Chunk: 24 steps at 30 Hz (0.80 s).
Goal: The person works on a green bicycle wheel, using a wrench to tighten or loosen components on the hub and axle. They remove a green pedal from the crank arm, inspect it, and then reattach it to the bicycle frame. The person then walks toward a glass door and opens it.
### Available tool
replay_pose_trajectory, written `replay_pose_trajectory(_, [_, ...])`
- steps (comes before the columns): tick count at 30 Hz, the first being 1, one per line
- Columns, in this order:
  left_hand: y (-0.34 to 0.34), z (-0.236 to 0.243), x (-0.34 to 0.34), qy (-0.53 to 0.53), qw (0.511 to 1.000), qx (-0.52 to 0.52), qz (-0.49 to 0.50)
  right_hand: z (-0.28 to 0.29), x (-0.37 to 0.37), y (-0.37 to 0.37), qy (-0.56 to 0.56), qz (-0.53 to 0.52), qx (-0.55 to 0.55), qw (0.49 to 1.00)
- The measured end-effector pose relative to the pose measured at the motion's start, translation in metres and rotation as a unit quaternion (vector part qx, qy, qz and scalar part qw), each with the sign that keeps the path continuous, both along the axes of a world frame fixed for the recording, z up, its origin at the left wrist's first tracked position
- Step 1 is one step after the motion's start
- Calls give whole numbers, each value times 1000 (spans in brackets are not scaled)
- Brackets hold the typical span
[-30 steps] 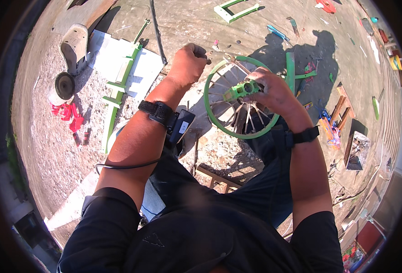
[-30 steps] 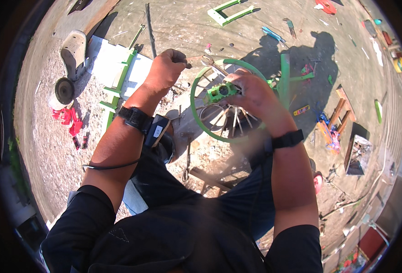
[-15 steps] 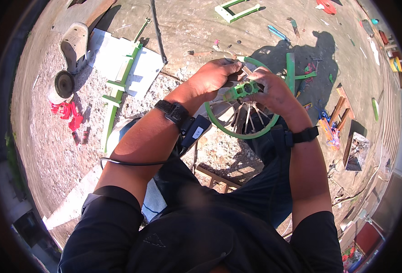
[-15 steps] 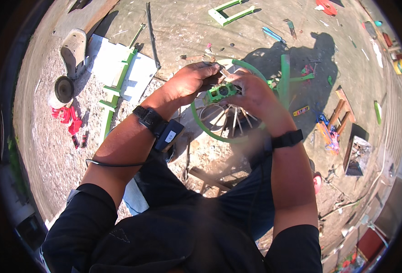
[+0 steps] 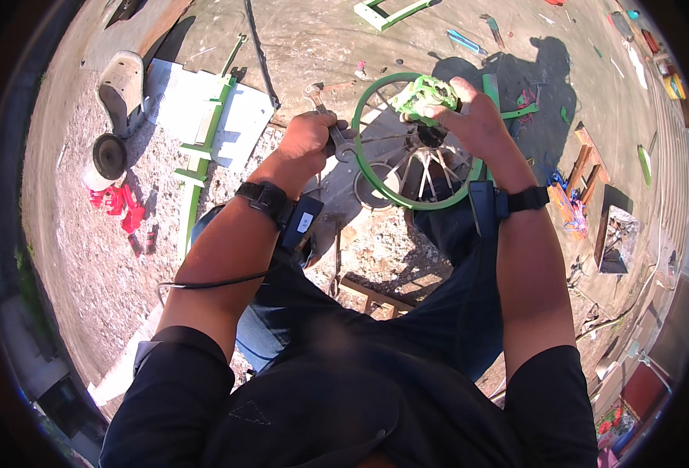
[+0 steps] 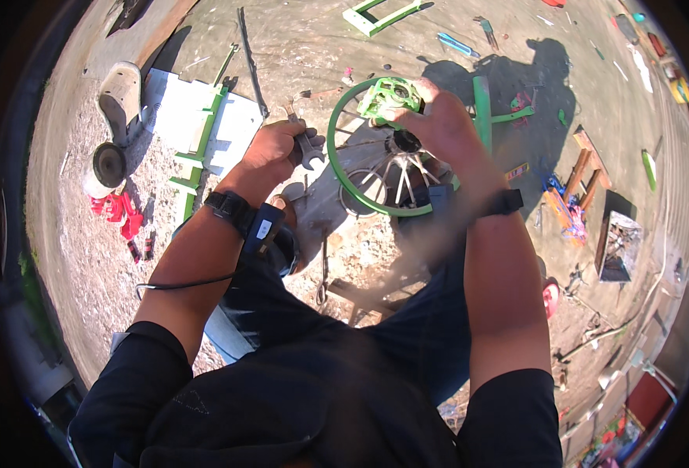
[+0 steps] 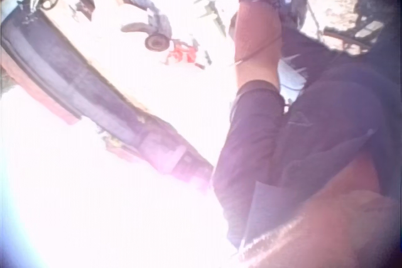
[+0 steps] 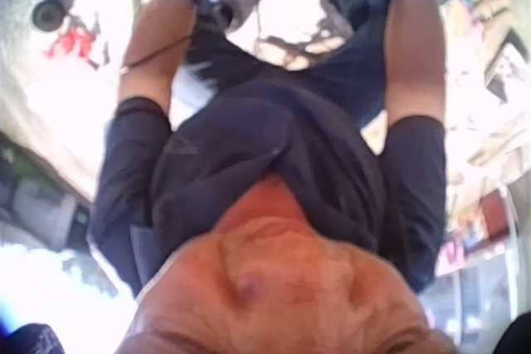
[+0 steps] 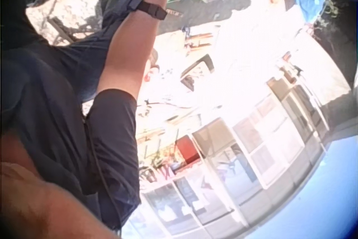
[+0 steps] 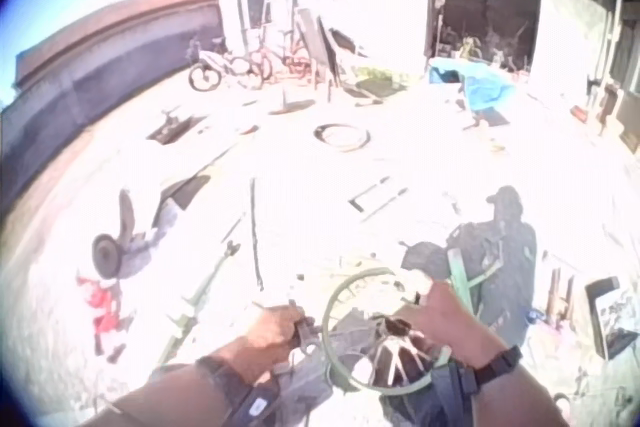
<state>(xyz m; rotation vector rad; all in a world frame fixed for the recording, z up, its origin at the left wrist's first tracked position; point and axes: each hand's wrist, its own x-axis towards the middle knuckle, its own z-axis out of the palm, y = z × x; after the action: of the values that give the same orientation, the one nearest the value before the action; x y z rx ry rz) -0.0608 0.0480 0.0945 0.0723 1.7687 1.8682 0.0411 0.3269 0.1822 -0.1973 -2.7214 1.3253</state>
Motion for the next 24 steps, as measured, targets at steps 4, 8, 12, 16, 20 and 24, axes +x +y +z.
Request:
replay_pose_trajectory(4, [43,58,66,-168,980,-46,-97,-22,-6,19,-16,-75,89,993])
replay_pose_trajectory(8, [59,41,91,-70,976,-116,-172,-19,-6,17,-4,-75,70,995])
replay_pose_trajectory(12, [72,42,104,11,973,-136,-184,-14,-6,13,-5,-68,28,997])
replay_pose_trajectory(16, [85,66,103,-49,971,-136,-189,-17,-8,11,-3,-75,50,996])
replay_pose_trajectory(20, [90,66,106,-94,977,-88,-168,-12,-6,7,-16,-82,18,996])
replay_pose_trajectory(24, [93,55,110,-110,982,-43,-145,-21,-9,13,-4,-79,24,997])
